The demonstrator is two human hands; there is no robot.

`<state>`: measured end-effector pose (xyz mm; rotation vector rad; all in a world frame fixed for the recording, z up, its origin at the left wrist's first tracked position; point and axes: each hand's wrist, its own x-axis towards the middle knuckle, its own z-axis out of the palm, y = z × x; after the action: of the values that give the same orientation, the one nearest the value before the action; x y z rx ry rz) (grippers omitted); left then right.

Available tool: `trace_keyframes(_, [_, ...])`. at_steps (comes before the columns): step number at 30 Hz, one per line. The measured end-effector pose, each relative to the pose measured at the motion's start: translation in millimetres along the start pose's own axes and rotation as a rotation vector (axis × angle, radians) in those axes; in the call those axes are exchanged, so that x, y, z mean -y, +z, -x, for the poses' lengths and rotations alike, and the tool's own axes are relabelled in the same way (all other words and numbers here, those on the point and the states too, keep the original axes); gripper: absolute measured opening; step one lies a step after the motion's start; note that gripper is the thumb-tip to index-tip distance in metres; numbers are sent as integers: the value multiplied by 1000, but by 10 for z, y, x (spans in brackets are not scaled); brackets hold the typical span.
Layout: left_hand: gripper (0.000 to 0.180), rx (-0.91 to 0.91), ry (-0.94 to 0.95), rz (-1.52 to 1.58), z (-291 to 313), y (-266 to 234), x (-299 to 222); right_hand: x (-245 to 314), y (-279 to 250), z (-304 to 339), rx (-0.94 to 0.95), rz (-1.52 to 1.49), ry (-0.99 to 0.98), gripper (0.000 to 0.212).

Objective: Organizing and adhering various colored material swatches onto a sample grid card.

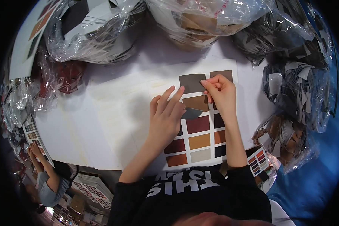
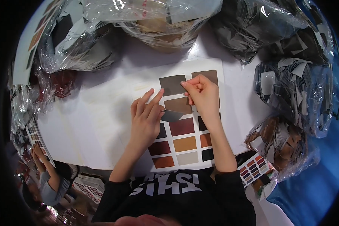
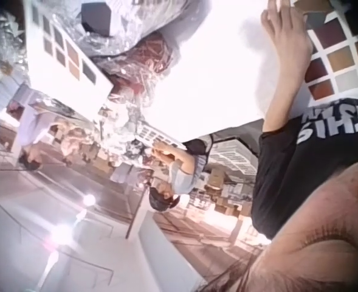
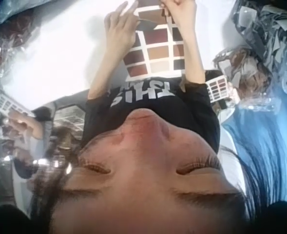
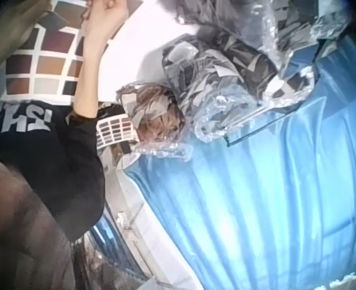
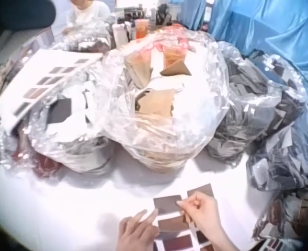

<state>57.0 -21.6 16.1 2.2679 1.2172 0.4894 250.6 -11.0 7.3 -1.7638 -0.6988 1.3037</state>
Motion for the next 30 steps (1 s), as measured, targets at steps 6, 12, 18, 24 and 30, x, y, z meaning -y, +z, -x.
trace_keyframes(6, [7, 26, -8, -89, -29, 84, 19, -20, 29, 11, -3, 6, 11, 14])
trace_keyframes(12, [8, 25, -9, -113, -29, 90, -11, 63, 42, 49, -29, 63, 16, 16])
trace_keyframes(18, [9, 30, -29, -62, -35, -9, 7, 160, 51, 47, -187, 690, -200, 23])
trace_keyframes(24, [16, -124, -213, 134, 80, -301, 84, 197, 181, 474, 288, -200, -64, 22])
trace_keyframes(30, [26, -167, -270, 53, 231, -402, 266, 95, 557, 374, 270, -110, 15, 15])
